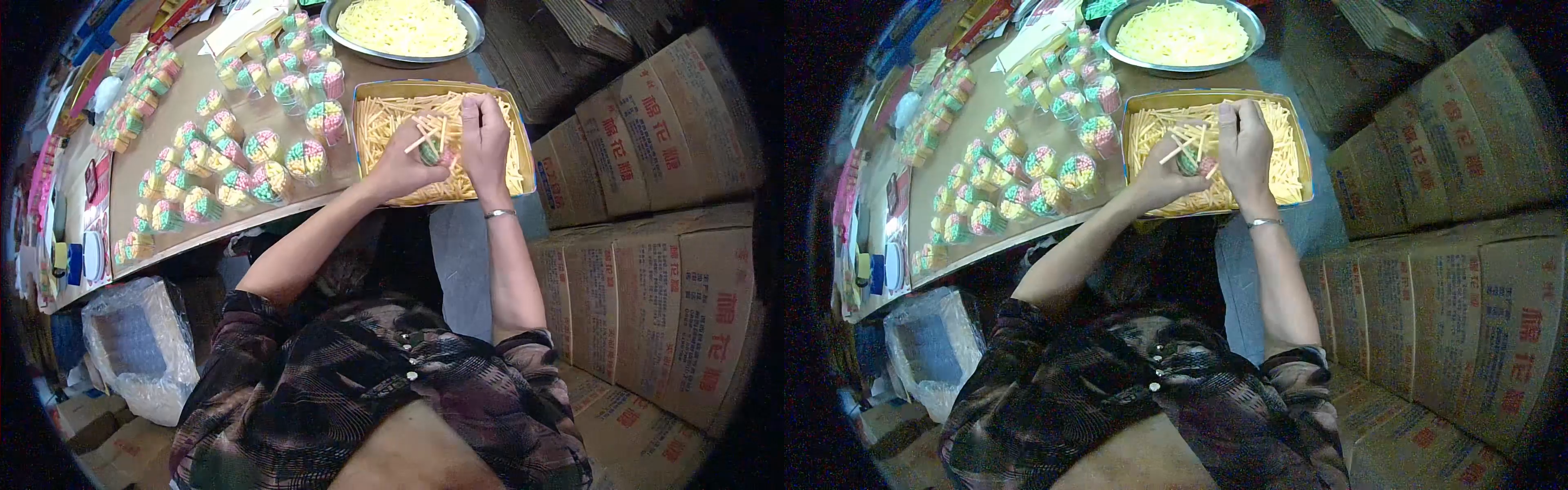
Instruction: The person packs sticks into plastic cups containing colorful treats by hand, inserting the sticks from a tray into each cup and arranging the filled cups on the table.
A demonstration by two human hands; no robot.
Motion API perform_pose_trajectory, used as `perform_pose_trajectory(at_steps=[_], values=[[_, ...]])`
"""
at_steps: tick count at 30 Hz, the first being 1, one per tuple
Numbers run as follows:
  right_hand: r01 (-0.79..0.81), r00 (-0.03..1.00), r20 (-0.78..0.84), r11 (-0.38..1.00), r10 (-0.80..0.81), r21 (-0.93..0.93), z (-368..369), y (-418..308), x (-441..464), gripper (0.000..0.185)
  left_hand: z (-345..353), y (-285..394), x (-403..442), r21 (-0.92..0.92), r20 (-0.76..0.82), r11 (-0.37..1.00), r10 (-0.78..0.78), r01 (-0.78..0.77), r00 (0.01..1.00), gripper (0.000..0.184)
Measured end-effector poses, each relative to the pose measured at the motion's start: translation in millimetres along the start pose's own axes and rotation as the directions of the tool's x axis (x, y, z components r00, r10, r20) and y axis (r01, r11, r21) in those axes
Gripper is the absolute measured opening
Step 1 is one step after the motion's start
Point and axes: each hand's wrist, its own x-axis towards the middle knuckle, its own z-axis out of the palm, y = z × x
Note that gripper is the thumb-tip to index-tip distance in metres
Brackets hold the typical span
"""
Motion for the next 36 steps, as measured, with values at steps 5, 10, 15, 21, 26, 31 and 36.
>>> perform_pose_trajectory(at_steps=[5,10,15,21,26,31,36], values=[[-0.100,0.994,0.012,0.972,0.105,-0.211,-2.9,28.3,-3.0,0.021,-6.7,-9.3,16.0,-0.031,-0.090,0.999,0.016,-0.019,0.996,0.059],[0.013,1.000,0.016,0.982,-0.010,-0.189,-9.0,35.9,-14.5,0.018,-14.7,-16.0,23.1,0.337,-0.100,0.939,0.107,-0.067,0.989,0.057],[0.140,0.989,0.052,0.989,-0.138,-0.042,-11.0,-1.3,-17.4,0.018,-12.0,-9.1,24.6,0.481,-0.098,0.876,0.102,-0.043,0.990,0.051],[-0.026,0.984,0.180,0.990,0.000,0.141,-18.0,-5.4,-18.1,0.016,-12.0,-11.3,20.4,0.494,-0.027,0.867,0.093,-0.068,0.995,0.055],[-0.130,0.982,0.145,0.991,0.122,0.042,-28.0,32.3,-25.4,0.012,-28.4,-18.1,19.2,0.185,-0.058,0.983,-0.008,0.019,0.998,0.059],[-0.120,0.981,0.138,0.988,0.133,-0.095,-27.8,41.3,-35.2,0.009,-32.7,-18.4,18.3,0.062,-0.005,0.974,-0.217,0.217,0.976,0.060],[-0.131,0.975,0.185,0.991,0.126,0.011,-21.1,9.8,-27.1,0.008,-27.8,-29.5,18.6,0.163,0.052,0.976,-0.157,0.147,0.986,0.060]])
